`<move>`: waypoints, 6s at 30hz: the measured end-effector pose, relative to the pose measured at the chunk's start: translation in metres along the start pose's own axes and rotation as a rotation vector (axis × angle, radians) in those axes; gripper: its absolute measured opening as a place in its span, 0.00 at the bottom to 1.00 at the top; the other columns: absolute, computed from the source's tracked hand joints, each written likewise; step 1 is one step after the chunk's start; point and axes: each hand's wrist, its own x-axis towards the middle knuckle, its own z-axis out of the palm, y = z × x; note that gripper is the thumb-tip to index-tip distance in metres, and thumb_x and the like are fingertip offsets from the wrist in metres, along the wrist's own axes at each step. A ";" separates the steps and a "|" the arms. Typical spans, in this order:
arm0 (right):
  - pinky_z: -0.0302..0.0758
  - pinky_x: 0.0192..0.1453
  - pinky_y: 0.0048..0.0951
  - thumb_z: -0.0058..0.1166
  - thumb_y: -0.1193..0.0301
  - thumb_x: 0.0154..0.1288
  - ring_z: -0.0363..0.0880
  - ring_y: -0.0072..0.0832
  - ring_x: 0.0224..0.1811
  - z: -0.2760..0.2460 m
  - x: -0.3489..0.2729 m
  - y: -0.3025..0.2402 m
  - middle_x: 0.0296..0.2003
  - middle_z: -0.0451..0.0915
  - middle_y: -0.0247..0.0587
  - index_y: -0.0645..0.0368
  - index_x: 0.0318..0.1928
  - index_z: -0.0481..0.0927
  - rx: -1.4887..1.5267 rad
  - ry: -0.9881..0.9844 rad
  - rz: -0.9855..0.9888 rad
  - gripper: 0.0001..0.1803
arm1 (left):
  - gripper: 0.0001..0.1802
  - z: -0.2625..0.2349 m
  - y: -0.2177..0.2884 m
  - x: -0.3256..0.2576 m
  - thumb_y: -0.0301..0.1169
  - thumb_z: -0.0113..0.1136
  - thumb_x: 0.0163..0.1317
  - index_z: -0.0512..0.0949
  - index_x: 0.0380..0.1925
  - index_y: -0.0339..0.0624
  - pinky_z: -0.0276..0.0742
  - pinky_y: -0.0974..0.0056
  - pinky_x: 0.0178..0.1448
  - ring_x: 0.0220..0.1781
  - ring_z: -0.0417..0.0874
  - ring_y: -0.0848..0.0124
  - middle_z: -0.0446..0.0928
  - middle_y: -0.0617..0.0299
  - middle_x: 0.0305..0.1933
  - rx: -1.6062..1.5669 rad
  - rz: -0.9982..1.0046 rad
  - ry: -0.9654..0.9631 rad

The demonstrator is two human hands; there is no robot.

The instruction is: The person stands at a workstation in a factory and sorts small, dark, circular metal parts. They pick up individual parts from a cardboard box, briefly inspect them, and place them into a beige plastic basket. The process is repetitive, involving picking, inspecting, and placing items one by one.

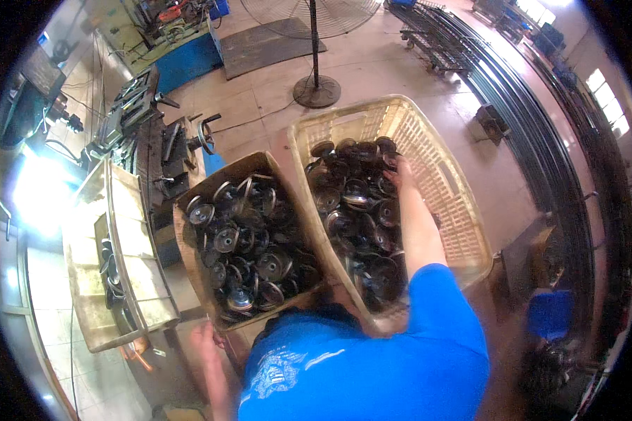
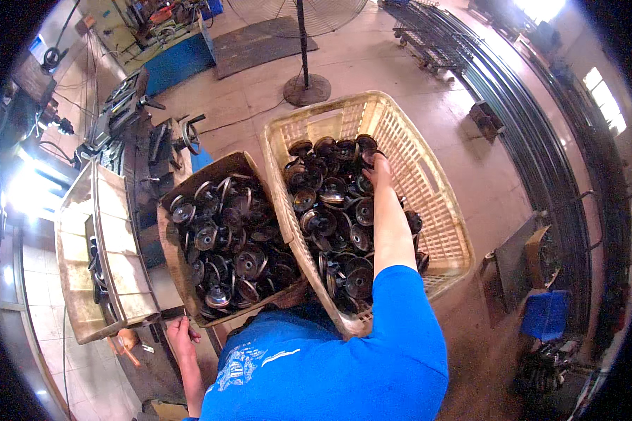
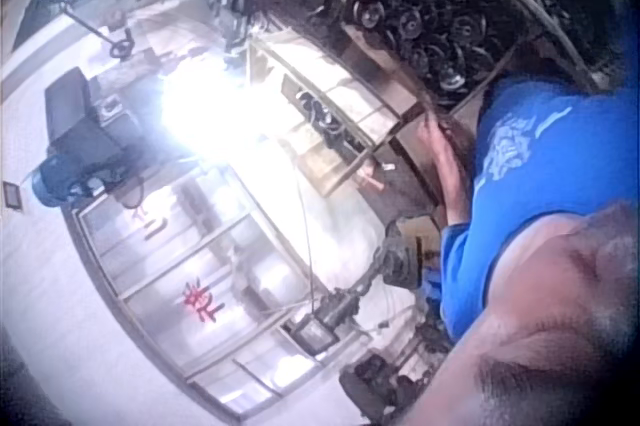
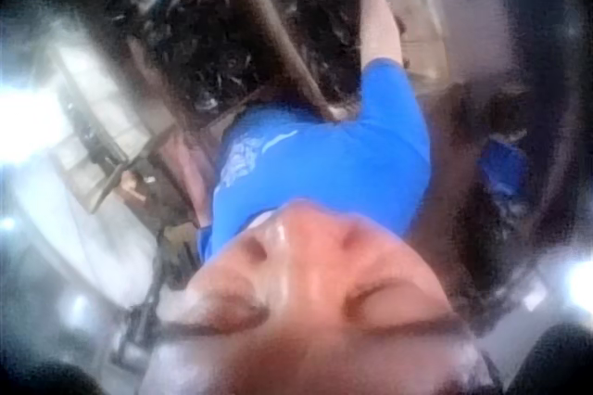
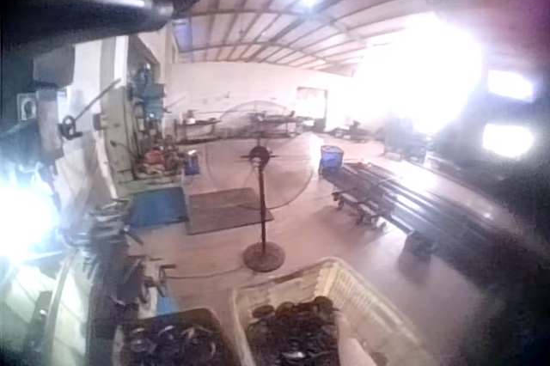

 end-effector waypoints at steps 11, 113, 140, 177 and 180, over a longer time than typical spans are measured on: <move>0.72 0.39 0.32 0.53 0.70 0.52 0.77 0.31 0.38 0.017 -0.066 -0.037 0.41 0.79 0.46 0.66 0.41 0.79 -0.513 0.325 -0.156 0.16 | 0.10 -0.007 -0.010 -0.012 0.31 0.50 0.63 0.73 0.27 0.36 0.60 0.71 0.11 0.08 0.66 0.75 0.67 0.63 0.10 0.035 -0.005 0.024; 0.73 0.28 0.22 0.51 0.68 0.51 0.75 0.19 0.24 0.003 -0.298 -0.065 0.24 0.79 0.36 0.62 0.33 0.82 -0.918 -0.784 -0.797 0.12 | 0.10 -0.010 0.012 0.014 0.32 0.52 0.62 0.73 0.32 0.35 0.60 0.74 0.14 0.11 0.65 0.78 0.65 0.67 0.12 -0.132 0.142 -0.144; 0.72 0.34 0.37 0.55 0.70 0.33 0.77 0.42 0.31 -0.195 -0.261 -0.096 0.26 0.76 0.55 0.66 0.27 0.79 -1.924 -0.505 -0.434 0.15 | 0.09 0.002 -0.008 0.016 0.31 0.52 0.61 0.73 0.34 0.36 0.60 0.73 0.11 0.11 0.66 0.77 0.65 0.67 0.13 -0.101 0.008 -0.152; 0.73 0.44 0.26 0.45 0.78 0.34 0.76 0.26 0.35 0.124 -0.456 0.101 0.32 0.78 0.41 0.63 0.34 0.81 -0.826 -1.271 -0.152 0.20 | 0.07 0.049 0.084 -0.017 0.24 0.57 0.59 0.78 0.34 0.31 0.71 0.76 0.36 0.30 0.74 0.81 0.78 0.65 0.30 -0.133 0.279 -0.456; 0.73 0.39 0.25 0.44 0.77 0.36 0.76 0.24 0.30 0.122 -0.458 0.099 0.26 0.78 0.39 0.66 0.33 0.81 -0.652 -1.240 0.007 0.19 | 0.07 0.049 0.079 -0.015 0.25 0.57 0.60 0.78 0.34 0.30 0.72 0.76 0.36 0.30 0.75 0.81 0.78 0.65 0.30 -0.140 0.271 -0.473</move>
